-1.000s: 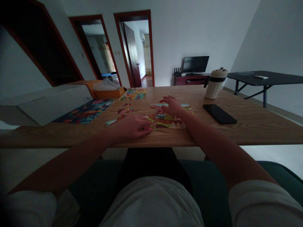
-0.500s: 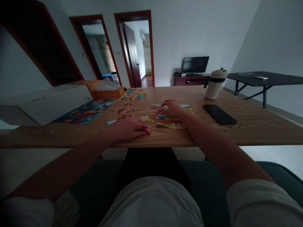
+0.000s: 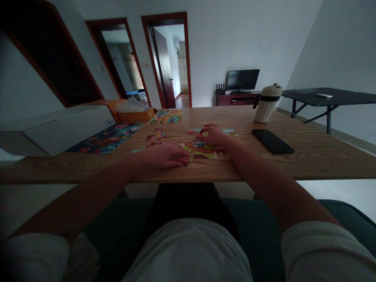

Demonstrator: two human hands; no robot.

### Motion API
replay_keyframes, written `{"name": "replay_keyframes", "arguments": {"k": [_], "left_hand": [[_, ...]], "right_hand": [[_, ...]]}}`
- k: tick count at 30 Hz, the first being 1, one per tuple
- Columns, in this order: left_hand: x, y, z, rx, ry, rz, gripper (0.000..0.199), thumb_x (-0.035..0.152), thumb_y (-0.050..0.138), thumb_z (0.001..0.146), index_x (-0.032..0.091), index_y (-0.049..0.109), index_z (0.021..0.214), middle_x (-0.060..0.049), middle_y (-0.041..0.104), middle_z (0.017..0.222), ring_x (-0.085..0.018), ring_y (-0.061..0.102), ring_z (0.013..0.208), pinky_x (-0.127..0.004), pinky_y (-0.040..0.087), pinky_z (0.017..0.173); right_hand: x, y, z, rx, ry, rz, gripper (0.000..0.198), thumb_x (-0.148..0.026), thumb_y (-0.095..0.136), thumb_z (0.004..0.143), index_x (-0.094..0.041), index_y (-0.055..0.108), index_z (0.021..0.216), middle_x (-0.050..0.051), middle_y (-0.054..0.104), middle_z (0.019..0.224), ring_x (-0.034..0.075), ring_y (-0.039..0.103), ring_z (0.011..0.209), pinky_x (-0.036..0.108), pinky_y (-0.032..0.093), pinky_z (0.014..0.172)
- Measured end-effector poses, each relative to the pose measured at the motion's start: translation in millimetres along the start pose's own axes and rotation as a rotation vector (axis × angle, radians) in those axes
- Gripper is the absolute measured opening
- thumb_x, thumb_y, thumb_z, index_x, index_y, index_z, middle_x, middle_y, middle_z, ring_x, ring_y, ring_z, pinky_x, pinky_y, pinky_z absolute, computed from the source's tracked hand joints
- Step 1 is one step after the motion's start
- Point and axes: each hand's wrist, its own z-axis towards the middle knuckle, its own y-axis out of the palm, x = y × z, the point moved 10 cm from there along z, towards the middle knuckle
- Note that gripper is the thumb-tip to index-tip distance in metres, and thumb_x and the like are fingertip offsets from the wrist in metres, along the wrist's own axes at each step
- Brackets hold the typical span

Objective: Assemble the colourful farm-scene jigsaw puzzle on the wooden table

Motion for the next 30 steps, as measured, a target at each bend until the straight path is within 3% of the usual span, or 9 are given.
{"name": "replay_keyframes", "arguments": {"k": [7, 10, 13, 17, 24, 30], "left_hand": [[-20.9, 6.2, 10.5, -0.011, -0.205, -0.095, 0.051, 0.044, 0.072, 0.084, 0.023, 0.061, 0.13, -0.004, 0.074, 0.105, -0.02, 0.07, 0.088, -0.029, 0.052, 0.076], [-26.9, 2.9, 14.9, 0.064, -0.259, -0.096, 0.05, 0.043, 0.07, 0.086, 0.02, 0.06, 0.13, -0.005, 0.073, 0.105, -0.021, 0.069, 0.088, -0.031, 0.052, 0.078], [-22.9, -0.6, 19.7, 0.137, -0.228, -0.001, 0.041, 0.043, 0.065, 0.091, 0.019, 0.064, 0.125, -0.008, 0.071, 0.114, -0.024, 0.068, 0.101, -0.035, 0.051, 0.088], [-13.0, 5.6, 22.7, 0.11, -0.134, 0.09, 0.033, 0.041, 0.056, 0.099, 0.021, 0.07, 0.12, -0.009, 0.07, 0.115, -0.025, 0.066, 0.107, -0.037, 0.048, 0.096], [-10.6, 3.3, 18.5, 0.131, -0.118, 0.146, 0.032, 0.042, 0.051, 0.103, 0.024, 0.076, 0.113, -0.008, 0.07, 0.113, -0.023, 0.066, 0.103, -0.035, 0.048, 0.093], [-7.4, 1.5, 20.2, 0.125, -0.138, 0.206, 0.035, 0.043, 0.05, 0.103, 0.023, 0.078, 0.109, -0.009, 0.071, 0.108, -0.025, 0.065, 0.1, -0.038, 0.047, 0.091]], "right_hand": [[-0.1, 4.0, -0.2, -0.024, -0.024, -0.001, 0.047, -0.058, 0.057, 0.099, -0.022, 0.077, 0.122, 0.016, 0.06, 0.146, 0.036, 0.045, 0.144, 0.054, 0.032, 0.12], [1.1, 5.7, -0.7, -0.047, -0.005, 0.005, 0.05, -0.06, 0.057, 0.098, -0.021, 0.077, 0.124, 0.017, 0.058, 0.148, 0.037, 0.042, 0.146, 0.052, 0.03, 0.121], [1.6, 5.8, 0.0, -0.041, -0.008, 0.005, 0.051, -0.061, 0.057, 0.097, -0.022, 0.077, 0.122, 0.016, 0.057, 0.15, 0.037, 0.043, 0.145, 0.053, 0.029, 0.122], [0.5, 4.7, 0.9, -0.009, -0.049, 0.006, 0.047, -0.061, 0.057, 0.097, -0.026, 0.078, 0.119, 0.013, 0.062, 0.144, 0.037, 0.047, 0.142, 0.055, 0.034, 0.119], [3.0, 10.4, 1.0, -0.041, -0.05, 0.007, 0.047, -0.06, 0.057, 0.096, -0.025, 0.079, 0.118, 0.015, 0.063, 0.143, 0.037, 0.049, 0.141, 0.053, 0.036, 0.118], [0.5, 9.9, 0.2, -0.056, -0.08, 0.002, 0.044, -0.058, 0.056, 0.097, -0.026, 0.08, 0.116, 0.011, 0.072, 0.129, 0.034, 0.062, 0.128, 0.047, 0.043, 0.113]]}}
